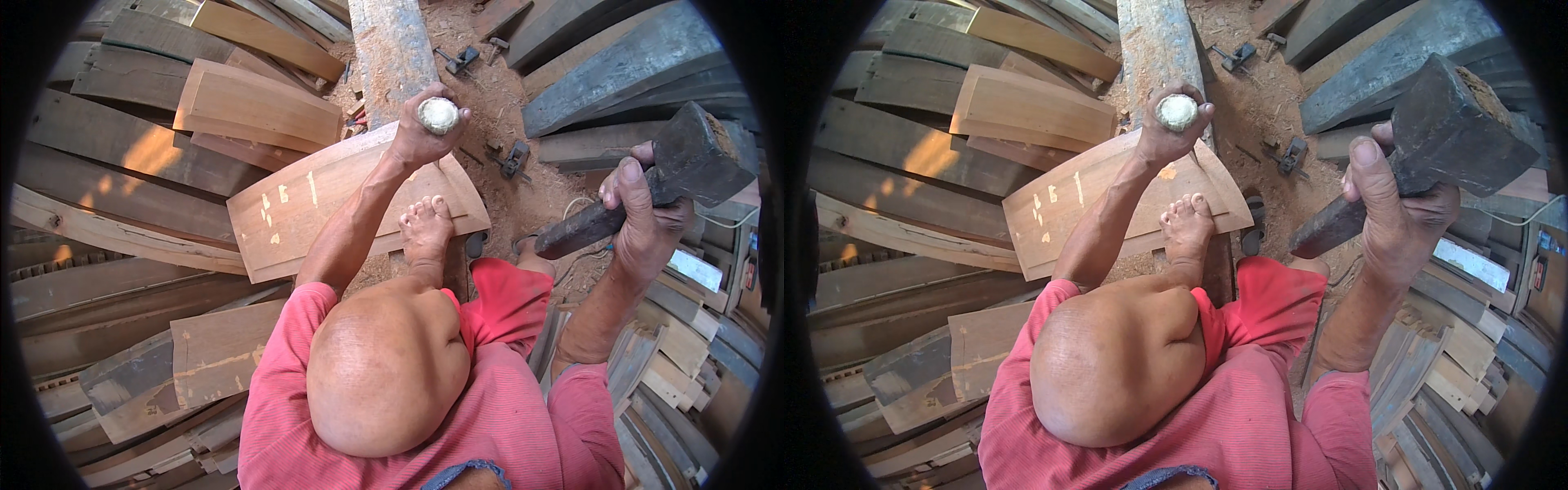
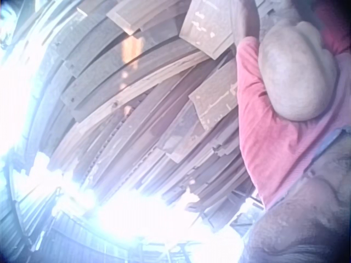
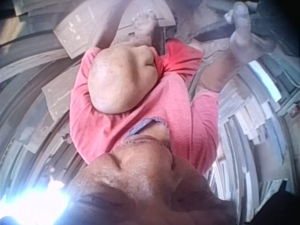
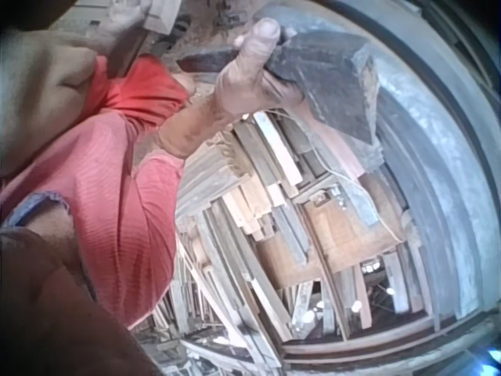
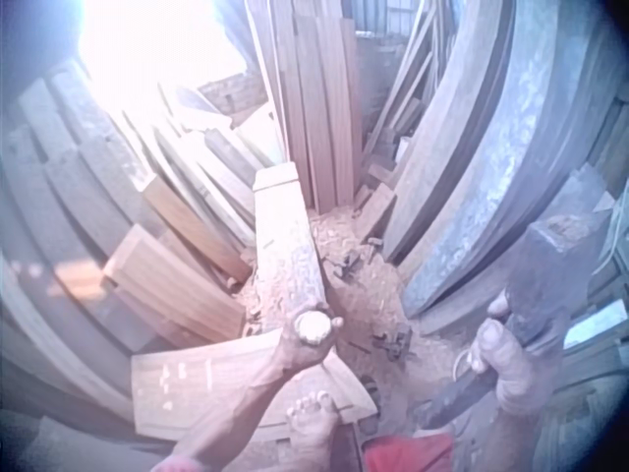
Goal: The person shapes a curved wooden plank by using a chisel and a hammer. They then use a square ruler to check the wood and continue to manipulate the plank by hand.
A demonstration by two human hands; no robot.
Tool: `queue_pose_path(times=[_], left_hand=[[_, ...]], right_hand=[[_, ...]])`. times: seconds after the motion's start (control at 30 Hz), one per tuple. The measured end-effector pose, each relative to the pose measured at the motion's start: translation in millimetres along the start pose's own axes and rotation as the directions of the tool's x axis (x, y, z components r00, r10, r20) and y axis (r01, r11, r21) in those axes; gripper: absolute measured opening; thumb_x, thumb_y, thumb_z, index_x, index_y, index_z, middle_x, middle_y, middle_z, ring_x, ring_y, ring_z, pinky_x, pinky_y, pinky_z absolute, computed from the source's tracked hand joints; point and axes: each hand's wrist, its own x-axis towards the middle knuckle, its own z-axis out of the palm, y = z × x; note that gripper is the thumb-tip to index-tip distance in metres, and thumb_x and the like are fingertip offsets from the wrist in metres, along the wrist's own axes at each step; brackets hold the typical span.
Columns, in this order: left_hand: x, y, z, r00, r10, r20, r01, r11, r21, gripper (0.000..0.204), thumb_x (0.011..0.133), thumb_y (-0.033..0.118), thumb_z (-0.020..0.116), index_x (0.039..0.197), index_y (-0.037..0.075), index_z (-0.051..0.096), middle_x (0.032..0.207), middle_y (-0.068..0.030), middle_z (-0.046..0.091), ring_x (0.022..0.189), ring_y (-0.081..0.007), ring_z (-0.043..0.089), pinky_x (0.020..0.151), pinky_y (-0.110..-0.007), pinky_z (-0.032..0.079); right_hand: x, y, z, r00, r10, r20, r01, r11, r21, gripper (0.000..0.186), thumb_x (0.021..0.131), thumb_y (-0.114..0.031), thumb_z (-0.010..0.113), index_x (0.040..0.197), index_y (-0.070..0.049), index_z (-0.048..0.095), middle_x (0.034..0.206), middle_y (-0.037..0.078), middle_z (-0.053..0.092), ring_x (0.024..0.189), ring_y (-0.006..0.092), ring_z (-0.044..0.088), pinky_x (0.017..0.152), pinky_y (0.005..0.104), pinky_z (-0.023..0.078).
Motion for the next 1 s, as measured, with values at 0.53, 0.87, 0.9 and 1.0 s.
queue_pose_path(times=[0.53, 0.87, 0.9, 1.0], left_hand=[[-27.2, -11.2, 2.7, 0.991, 0.131, 0.009, -0.131, 0.979, 0.156, 0.023, 0.083, 0.01, 0.077, 0.1, 0.002, 0.066, 0.08, -0.0112, 0.068, 0.073, -0.0184, 0.067, 0.067, -0.031, 0.053], [-22.9, -9.9, 14.1, 0.966, 0.096, -0.239, -0.08, 0.994, 0.078, 0.02, 0.083, 0.009, 0.077, 0.092, 0.004, 0.061, 0.075, -0.0057, 0.062, 0.07, -0.0108, 0.061, 0.063, -0.028, 0.05], [-17.3, -5.2, 13.3, 0.969, 0.059, -0.239, -0.045, 0.997, 0.065, 0.019, 0.086, 0.01, 0.077, 0.093, 0.004, 0.061, 0.076, -0.0053, 0.063, 0.069, -0.0105, 0.06, 0.063, -0.028, 0.05], [-11.9, -3.6, 6.1, 0.99, -0.087, -0.107, 0.087, 0.996, -0.003, 0.017, 0.089, 0.011, 0.076, 0.093, 0.003, 0.061, 0.076, -0.005, 0.063, 0.069, -0.0101, 0.059, 0.063, -0.028, 0.05]], right_hand=[[3.4, 40.5, 52.5, 0.898, -0.286, 0.334, 0.412, 0.812, -0.413, 0.017, 0.09, -0.017, 0.076, 0.096, -0.003, 0.071, 0.08, 0.009, 0.071, 0.062, 0.0228, 0.067, 0.058, 0.0349, 0.052], [-4.1, 49.9, 55.5, 0.908, 0.081, 0.411, 0.078, 0.931, -0.356, 0.022, 0.084, -0.015, 0.078, 0.098, 0.001, 0.071, 0.086, 0.015, 0.071, 0.079, 0.0248, 0.068, 0.075, 0.0363, 0.054], [-7.0, 39.2, 55.4, 0.931, 0.094, 0.353, 0.029, 0.944, -0.328, 0.02, 0.085, -0.013, 0.079, 0.098, 0.0, 0.071, 0.085, 0.009, 0.071, 0.079, 0.0187, 0.066, 0.075, 0.0342, 0.053], [-4.7, 29.8, 48.0, 0.966, 0.065, 0.25, 0.002, 0.966, -0.259, 0.018, 0.087, -0.012, 0.081, 0.097, -0.001, 0.07, 0.085, 0.003, 0.069, 0.076, 0.0115, 0.062, 0.071, 0.0299, 0.051]])
